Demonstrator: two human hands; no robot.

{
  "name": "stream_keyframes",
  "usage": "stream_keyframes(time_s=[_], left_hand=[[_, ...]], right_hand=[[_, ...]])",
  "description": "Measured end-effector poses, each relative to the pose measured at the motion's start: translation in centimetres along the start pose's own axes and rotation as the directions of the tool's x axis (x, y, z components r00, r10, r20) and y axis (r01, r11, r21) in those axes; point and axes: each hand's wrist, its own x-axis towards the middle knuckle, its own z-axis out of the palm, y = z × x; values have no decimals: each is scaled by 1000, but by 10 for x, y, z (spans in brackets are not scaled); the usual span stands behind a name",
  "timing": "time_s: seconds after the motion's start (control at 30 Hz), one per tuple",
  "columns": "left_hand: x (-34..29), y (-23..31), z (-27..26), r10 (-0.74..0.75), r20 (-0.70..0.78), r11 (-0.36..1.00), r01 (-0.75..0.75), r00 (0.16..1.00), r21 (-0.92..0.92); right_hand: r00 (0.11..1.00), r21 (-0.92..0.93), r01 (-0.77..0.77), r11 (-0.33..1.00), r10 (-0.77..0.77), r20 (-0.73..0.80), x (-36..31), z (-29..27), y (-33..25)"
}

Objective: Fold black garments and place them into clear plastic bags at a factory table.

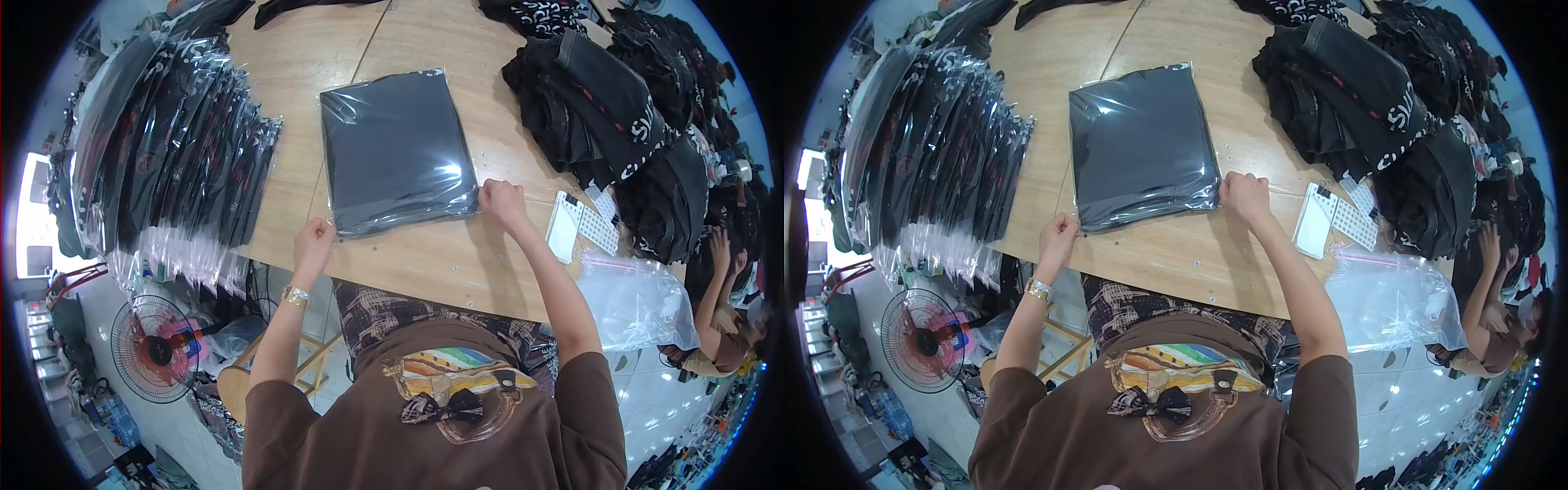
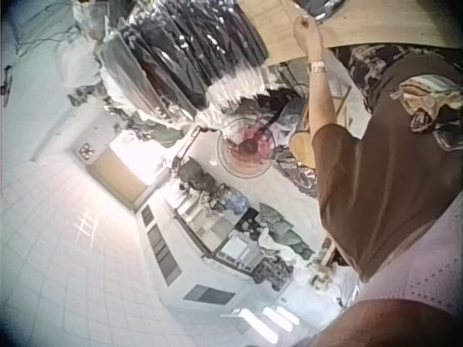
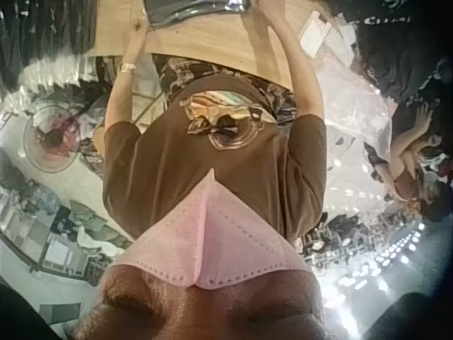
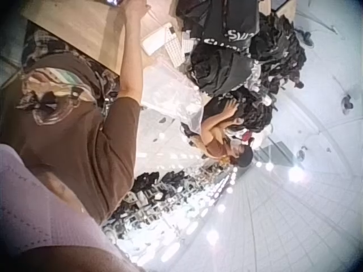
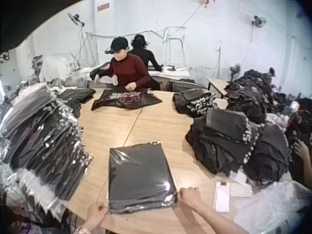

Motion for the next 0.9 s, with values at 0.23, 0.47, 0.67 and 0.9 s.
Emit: stream_keyframes(time_s=[0.23, 0.47, 0.67, 0.9], left_hand=[[-3, 19, -2, -97, -58, 984, 105, 994, 146], [7, 1, -15, -250, 72, 952, 258, 966, -161], [-6, 21, -14, -4, -206, 987, 36, 979, 154], [-14, 14, 32, 341, -484, 936, -243, 806, 254]], right_hand=[[978, -18, -203, 979, 204, 44, 5, -6, -9], [904, 315, -404, 859, 321, 283, 12, -15, 16], [908, 539, -362, 761, 418, 20, 48, 12, 4], [960, 565, -281, 776, 226, 166, 128, -23, -2]])
